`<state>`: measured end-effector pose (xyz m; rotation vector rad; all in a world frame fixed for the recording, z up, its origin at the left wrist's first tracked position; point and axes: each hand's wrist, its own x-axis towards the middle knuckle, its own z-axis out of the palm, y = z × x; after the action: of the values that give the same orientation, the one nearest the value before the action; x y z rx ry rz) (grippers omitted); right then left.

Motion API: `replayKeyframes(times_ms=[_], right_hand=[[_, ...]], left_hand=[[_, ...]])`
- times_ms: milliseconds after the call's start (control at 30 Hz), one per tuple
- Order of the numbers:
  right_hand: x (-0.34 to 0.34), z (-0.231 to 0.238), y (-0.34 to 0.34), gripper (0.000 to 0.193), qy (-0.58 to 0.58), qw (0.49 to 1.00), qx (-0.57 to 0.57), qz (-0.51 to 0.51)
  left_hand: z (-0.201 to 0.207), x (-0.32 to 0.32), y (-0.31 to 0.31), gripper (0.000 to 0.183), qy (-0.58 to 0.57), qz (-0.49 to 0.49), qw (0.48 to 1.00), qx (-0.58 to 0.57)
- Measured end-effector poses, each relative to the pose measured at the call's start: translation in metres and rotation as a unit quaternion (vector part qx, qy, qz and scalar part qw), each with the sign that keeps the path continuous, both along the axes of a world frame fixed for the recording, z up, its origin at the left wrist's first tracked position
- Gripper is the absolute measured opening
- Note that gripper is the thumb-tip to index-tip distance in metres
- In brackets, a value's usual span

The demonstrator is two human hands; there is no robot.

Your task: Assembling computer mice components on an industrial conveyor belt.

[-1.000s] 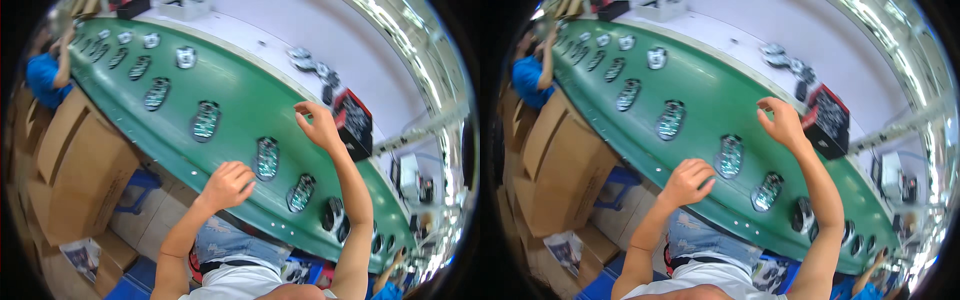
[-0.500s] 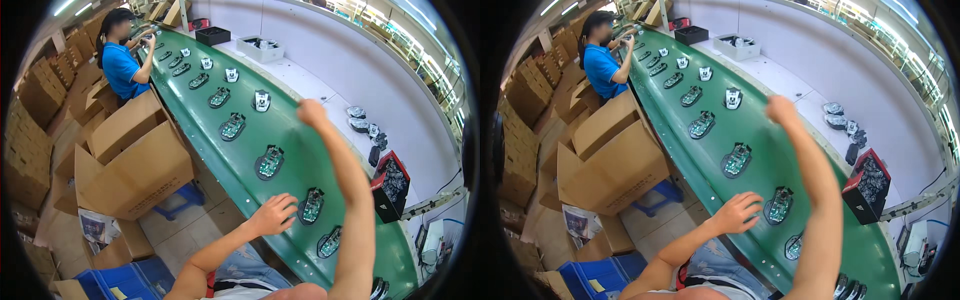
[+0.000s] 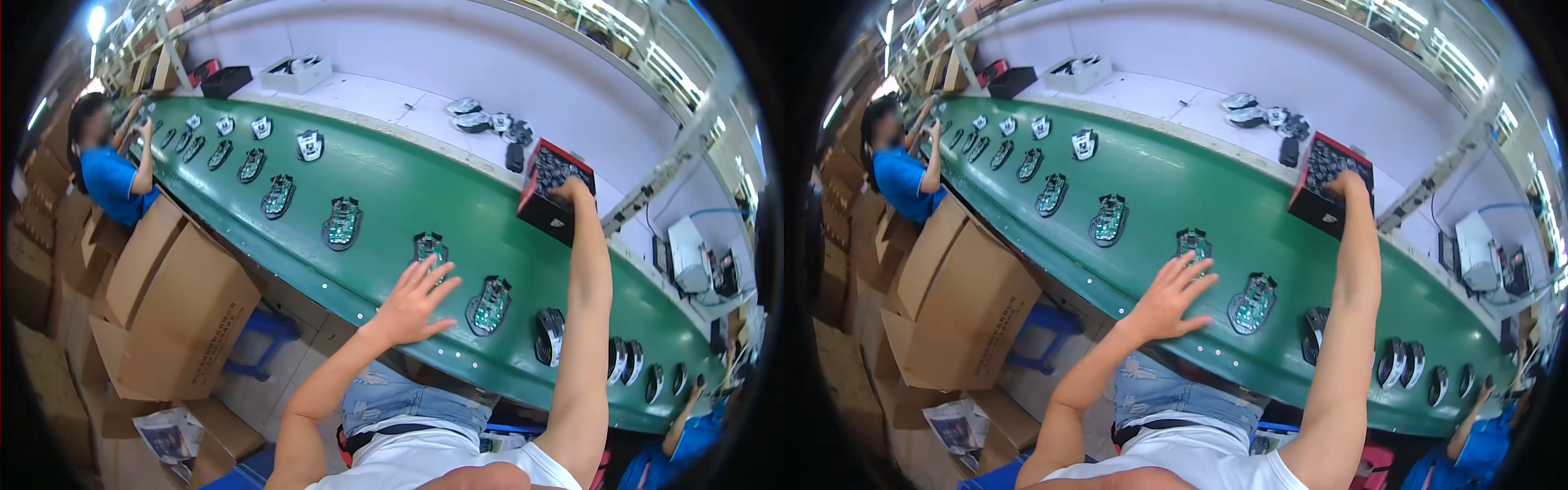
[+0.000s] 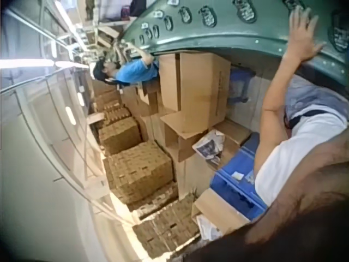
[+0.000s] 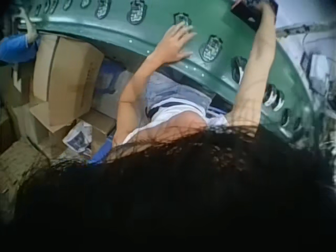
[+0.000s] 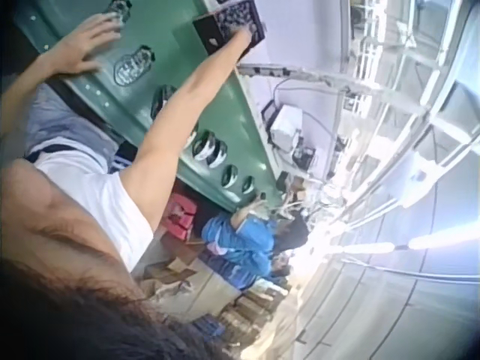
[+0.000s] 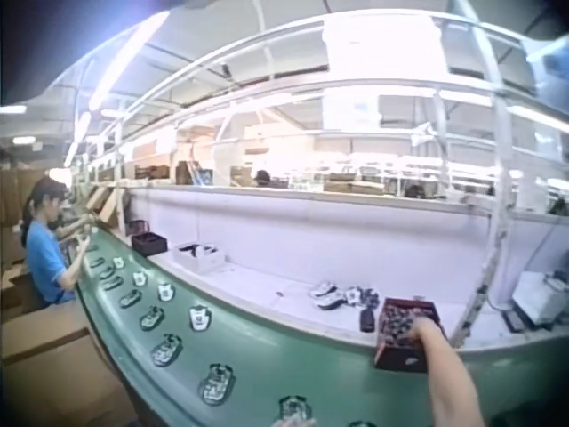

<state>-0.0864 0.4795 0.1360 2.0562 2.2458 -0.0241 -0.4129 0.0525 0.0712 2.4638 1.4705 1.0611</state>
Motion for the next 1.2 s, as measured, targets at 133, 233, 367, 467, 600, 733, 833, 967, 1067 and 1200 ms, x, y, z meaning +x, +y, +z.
replayKeyframes(times_ms=[133,233,367,467,600,733,833,967,1067,1200], right_hand=[[-0.022,-0.005,-0.022,0.046,0.034,0.999,-0.017,-0.005],[0.002,-0.019,-0.019,0.056,0.041,0.999,-0.018,-0.023],[0.029,-0.033,-0.017,0.047,0.118,0.992,0.044,0.013],[0.031,-0.030,-0.021,0.034,0.288,0.952,0.089,-0.045],[0.016,-0.005,-0.040,0.018,0.402,0.908,0.119,0.012],[-0.017,0.019,-0.114,0.028,0.632,0.761,0.043,0.137],[-0.021,0.051,-0.242,0.024,0.614,0.771,0.004,0.166],[-0.017,0.036,-0.332,0.021,0.529,0.834,-0.046,0.152],[-0.018,0.009,-0.351,0.022,0.545,0.823,0.008,0.160],[-0.023,-0.019,-0.357,0.027,0.580,0.807,0.035,0.107]], left_hand=[[0.004,0.055,0.003,0.077,0.036,-0.063,0.997,-0.035],[0.004,0.083,0.029,0.088,0.058,-0.094,0.993,-0.043],[0.006,0.093,0.066,0.097,0.157,-0.087,0.983,-0.034],[-0.012,0.100,0.094,0.089,0.142,-0.138,0.980,-0.008],[-0.026,0.112,0.100,0.080,0.086,-0.189,0.978,0.012],[-0.027,0.098,0.087,0.089,0.081,-0.168,0.982,-0.005],[-0.011,0.088,0.073,0.103,0.099,-0.167,0.981,0.015],[-0.017,0.079,0.075,0.109,0.060,-0.166,0.984,-0.018],[-0.011,0.082,0.081,0.103,0.013,-0.197,0.978,-0.061],[-0.003,0.083,0.074,0.099,-0.019,-0.209,0.970,-0.123]])
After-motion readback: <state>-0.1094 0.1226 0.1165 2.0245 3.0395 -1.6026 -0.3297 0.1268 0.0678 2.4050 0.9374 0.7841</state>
